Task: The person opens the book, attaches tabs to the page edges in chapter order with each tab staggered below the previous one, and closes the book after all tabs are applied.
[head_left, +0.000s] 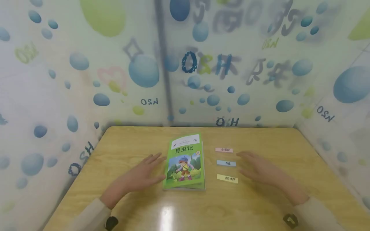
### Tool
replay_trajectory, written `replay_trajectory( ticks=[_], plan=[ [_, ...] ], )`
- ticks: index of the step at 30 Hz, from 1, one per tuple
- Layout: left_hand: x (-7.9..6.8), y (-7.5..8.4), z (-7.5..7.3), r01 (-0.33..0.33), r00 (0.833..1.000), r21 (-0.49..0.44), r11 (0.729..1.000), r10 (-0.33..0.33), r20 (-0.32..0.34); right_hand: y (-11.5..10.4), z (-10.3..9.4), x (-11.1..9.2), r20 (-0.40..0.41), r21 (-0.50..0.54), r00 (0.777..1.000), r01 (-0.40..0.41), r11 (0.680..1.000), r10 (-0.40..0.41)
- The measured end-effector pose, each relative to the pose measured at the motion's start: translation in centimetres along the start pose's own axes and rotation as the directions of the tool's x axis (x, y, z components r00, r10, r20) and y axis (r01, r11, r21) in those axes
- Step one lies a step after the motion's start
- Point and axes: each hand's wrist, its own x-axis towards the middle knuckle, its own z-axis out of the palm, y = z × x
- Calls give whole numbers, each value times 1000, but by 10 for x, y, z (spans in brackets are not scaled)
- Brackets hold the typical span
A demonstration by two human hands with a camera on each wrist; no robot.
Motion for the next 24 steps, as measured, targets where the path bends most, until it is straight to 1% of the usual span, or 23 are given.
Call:
replay_trajectory(
  ticks=[3,5,8,9,12,17,21,24],
  plan=[
    [11,10,5,-24,999,-5,1000,25,37,-4,2,8,14,17,1000,-9,1000,8],
    [18,16,9,-52,997,16,999,50,63,-8,4,13,14,26,1000,-6,1000,6],
    [24,24,15,-84,990,29,996,80,117,-14,8,21,12,25,1000,2,1000,-2],
    [26,26,17,-86,988,36,996,80,135,-16,9,23,13,30,1000,9,999,-10],
    [29,28,23,-81,982,33,996,74,173,-23,12,32,33,51,999,32,998,-34],
    [31,27,32,-76,979,38,996,68,193,-35,18,43,87,66,994,56,996,-61],
    [32,32,33,-44,978,56,997,32,206,-44,25,50,118,75,990,72,995,-80],
    [32,39,33,-15,977,67,998,0,214,-49,34,55,116,70,985,124,990,-131]
  ],
)
